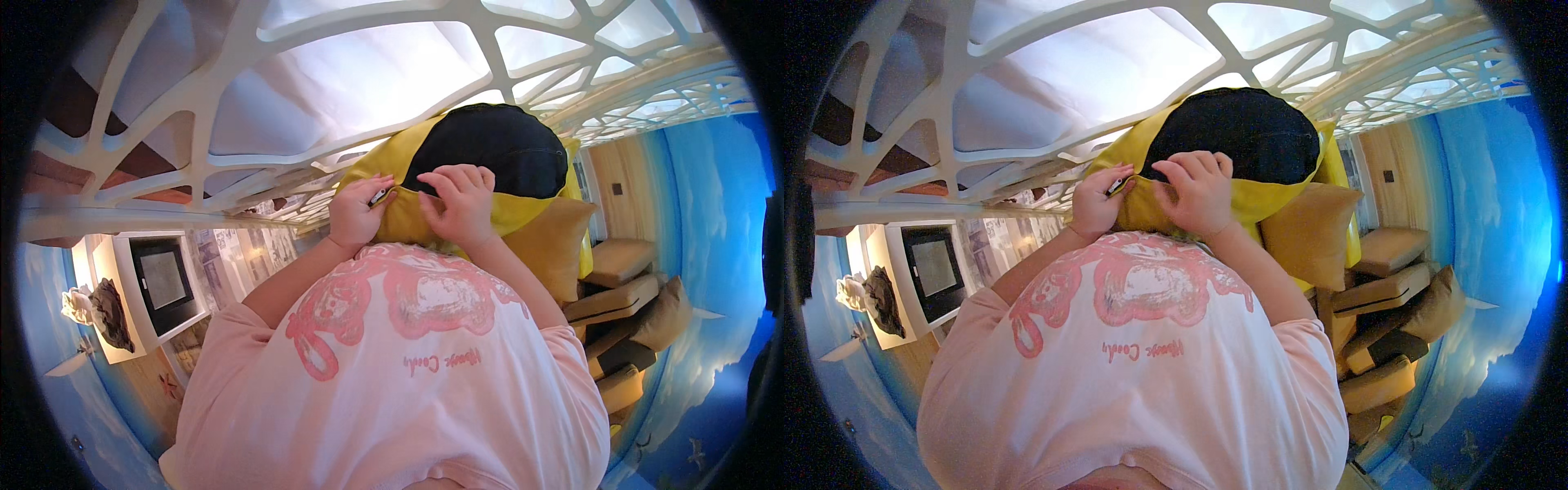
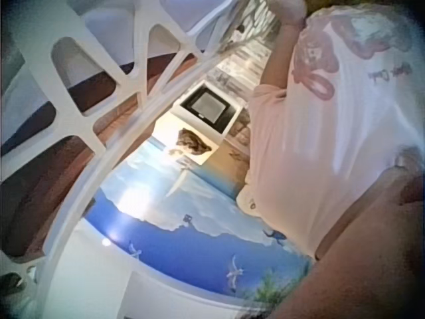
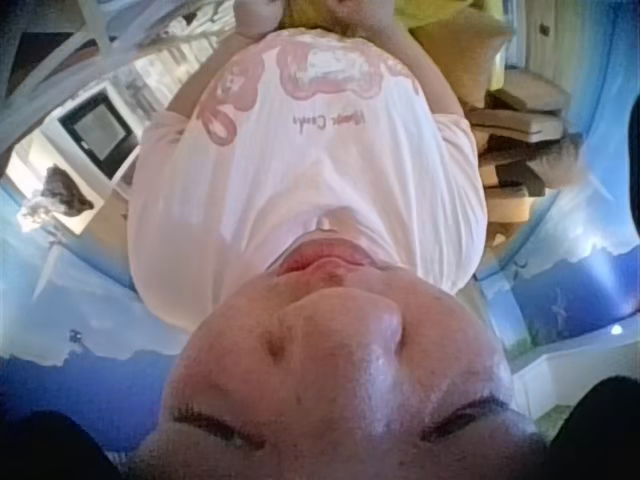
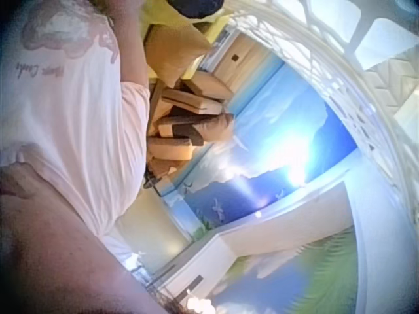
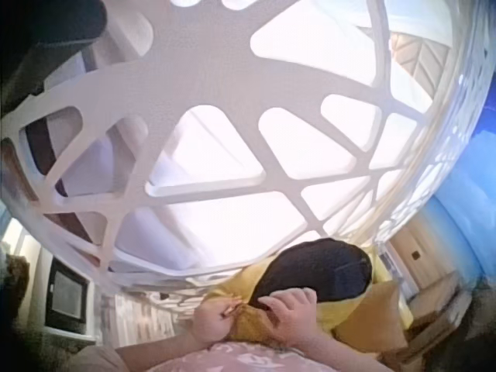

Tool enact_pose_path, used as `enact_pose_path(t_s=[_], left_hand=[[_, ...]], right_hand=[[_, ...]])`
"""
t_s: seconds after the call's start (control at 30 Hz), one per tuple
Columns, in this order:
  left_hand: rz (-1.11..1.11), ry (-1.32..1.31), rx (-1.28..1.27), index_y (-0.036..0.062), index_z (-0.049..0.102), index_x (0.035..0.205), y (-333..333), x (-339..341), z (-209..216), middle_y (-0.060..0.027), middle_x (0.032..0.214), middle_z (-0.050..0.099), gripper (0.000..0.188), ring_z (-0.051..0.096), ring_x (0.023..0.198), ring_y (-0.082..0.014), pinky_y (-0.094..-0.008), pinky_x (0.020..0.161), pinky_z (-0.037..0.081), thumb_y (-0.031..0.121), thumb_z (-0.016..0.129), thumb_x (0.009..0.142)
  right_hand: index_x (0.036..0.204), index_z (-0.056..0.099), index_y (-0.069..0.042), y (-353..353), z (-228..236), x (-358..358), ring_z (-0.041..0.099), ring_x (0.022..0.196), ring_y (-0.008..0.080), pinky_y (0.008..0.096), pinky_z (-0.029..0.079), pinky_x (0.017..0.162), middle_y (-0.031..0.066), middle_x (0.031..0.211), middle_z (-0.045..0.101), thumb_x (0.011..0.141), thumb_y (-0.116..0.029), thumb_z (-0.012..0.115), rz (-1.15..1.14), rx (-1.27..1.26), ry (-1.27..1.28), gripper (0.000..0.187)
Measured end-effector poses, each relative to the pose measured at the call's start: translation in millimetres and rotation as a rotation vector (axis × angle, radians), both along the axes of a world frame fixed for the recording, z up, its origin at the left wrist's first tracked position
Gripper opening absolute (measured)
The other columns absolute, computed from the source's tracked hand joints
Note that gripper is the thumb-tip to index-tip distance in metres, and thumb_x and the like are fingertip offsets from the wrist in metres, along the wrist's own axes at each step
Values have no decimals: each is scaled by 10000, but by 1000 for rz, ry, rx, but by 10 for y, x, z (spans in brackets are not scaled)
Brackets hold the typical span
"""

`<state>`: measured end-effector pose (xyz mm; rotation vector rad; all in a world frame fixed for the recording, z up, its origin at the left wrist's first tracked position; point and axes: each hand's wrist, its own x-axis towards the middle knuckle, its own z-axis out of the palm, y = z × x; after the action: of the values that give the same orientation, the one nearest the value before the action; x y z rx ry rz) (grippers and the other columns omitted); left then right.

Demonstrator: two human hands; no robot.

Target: The person assembles a yellow armchair by inserting a cushion into the seat frame and securing it with elastic straps. They then attach a brown fabric cover over the backrest and adjust the cushion straps to fit the chair.

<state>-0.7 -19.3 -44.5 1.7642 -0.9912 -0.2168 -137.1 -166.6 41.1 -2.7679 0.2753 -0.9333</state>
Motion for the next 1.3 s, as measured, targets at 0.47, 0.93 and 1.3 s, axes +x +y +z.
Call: enact_pose_path(t_s=[0.47,0.93,1.3], left_hand=[[-66,26,-10,113,753,1085,26,24,77,-88,1130,730,292,682,1107,-302,-378,953,540,58,663,813],[-52,0,17,113,740,1116,56,-2,156,-95,1133,726,377,673,1118,-295,-390,956,530,20,668,758],[-60,-58,45,97,701,1218,98,0,52,-120,1244,686,368,621,1221,-291,-413,1062,461,87,671,852]], right_hand=[[754,688,-135,310,40,351,602,895,198,429,365,883,0,848,672,753,-333,799,21,163,224,227],[834,681,-141,348,-12,317,601,912,216,419,379,894,9,882,641,795,-277,758,73,116,240,161],[812,679,-130,367,9,322,591,910,236,421,382,866,24,861,647,829,-251,720,25,149,293,129]])
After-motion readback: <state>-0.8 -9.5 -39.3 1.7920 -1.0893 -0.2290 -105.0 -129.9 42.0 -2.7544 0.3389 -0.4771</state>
